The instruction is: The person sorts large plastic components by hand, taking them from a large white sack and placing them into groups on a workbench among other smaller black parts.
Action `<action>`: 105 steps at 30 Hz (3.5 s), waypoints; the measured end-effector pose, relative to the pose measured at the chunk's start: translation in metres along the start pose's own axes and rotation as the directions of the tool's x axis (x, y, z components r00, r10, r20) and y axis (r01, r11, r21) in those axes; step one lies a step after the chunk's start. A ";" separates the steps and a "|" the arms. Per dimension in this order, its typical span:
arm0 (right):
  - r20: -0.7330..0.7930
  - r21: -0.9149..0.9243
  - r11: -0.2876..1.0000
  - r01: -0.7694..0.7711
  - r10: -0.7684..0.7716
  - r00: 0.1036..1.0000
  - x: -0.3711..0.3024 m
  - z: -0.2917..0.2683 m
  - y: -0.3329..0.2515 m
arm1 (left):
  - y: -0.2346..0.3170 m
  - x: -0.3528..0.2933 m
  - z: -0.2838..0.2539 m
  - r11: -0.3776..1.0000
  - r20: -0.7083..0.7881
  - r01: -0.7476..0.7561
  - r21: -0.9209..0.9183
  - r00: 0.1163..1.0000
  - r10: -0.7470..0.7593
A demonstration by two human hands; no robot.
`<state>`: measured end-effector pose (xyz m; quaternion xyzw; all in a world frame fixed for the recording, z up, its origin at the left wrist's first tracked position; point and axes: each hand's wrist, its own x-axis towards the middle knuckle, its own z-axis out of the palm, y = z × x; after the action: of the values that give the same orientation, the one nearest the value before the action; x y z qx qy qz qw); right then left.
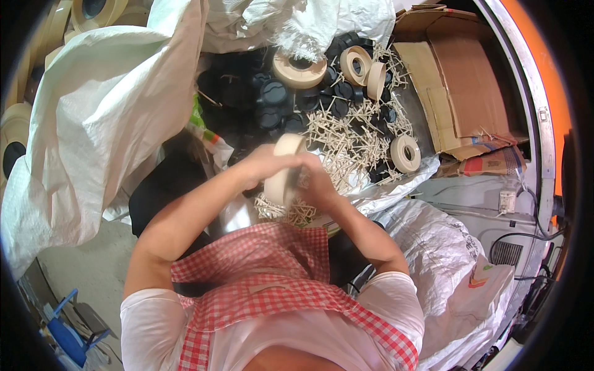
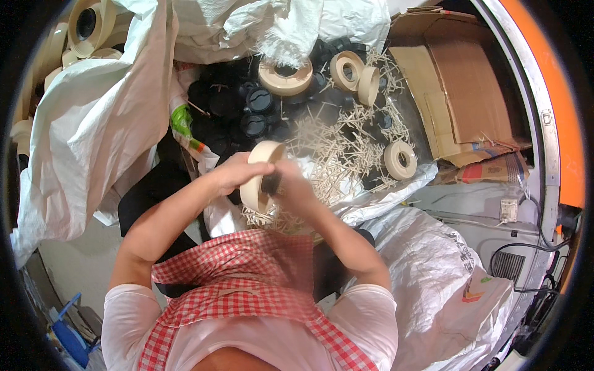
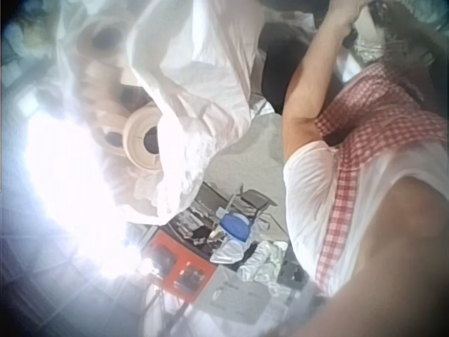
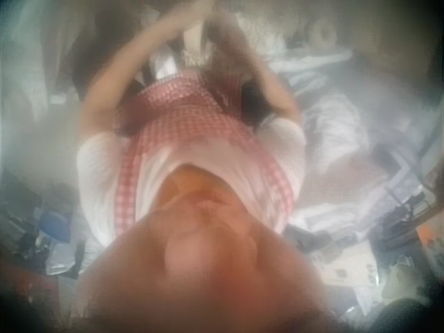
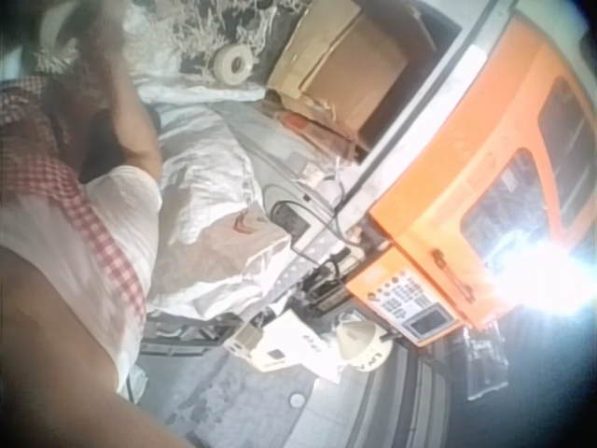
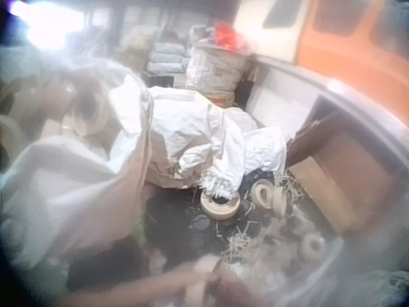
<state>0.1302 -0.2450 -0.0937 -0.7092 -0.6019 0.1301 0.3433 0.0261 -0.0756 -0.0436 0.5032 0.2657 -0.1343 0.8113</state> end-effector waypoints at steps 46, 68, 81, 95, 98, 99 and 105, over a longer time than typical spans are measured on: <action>0.599 0.712 0.051 -0.700 0.476 0.644 0.040 -0.001 -0.019 | -0.025 0.011 -0.009 0.780 -0.064 -0.405 0.477 0.869 0.491; -0.559 0.614 0.789 -0.004 0.439 0.703 0.235 0.075 0.075 | 0.004 -0.038 -0.007 0.293 0.050 -0.693 0.659 0.429 0.902; -0.155 -0.055 0.998 0.026 -0.034 0.987 0.222 0.083 0.052 | 0.019 -0.058 0.008 0.391 0.018 -0.758 0.522 0.468 0.883; 0.108 0.053 0.936 -0.347 0.341 0.934 0.297 0.140 0.096 | 0.028 -0.045 -0.005 0.233 -0.055 -0.795 0.560 0.245 0.968; -0.135 0.169 0.958 -0.232 0.255 0.957 0.287 0.153 0.071 | 0.027 -0.041 -0.009 0.264 0.049 -0.752 0.603 0.366 0.930; -0.133 0.172 0.959 -0.226 0.250 0.959 0.286 0.154 0.058 | 0.027 -0.042 -0.009 0.257 0.089 -0.742 0.619 0.391 0.916; 0.173 -0.653 0.757 -0.033 0.191 0.966 0.281 0.191 0.053 | 0.033 -0.032 0.001 0.163 0.151 -0.781 0.602 0.312 0.938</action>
<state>0.1243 0.0808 -0.2025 -0.7987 -0.6015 0.0165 -0.0015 0.0162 -0.0628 -0.0009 0.7926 -0.0235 0.3479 0.5001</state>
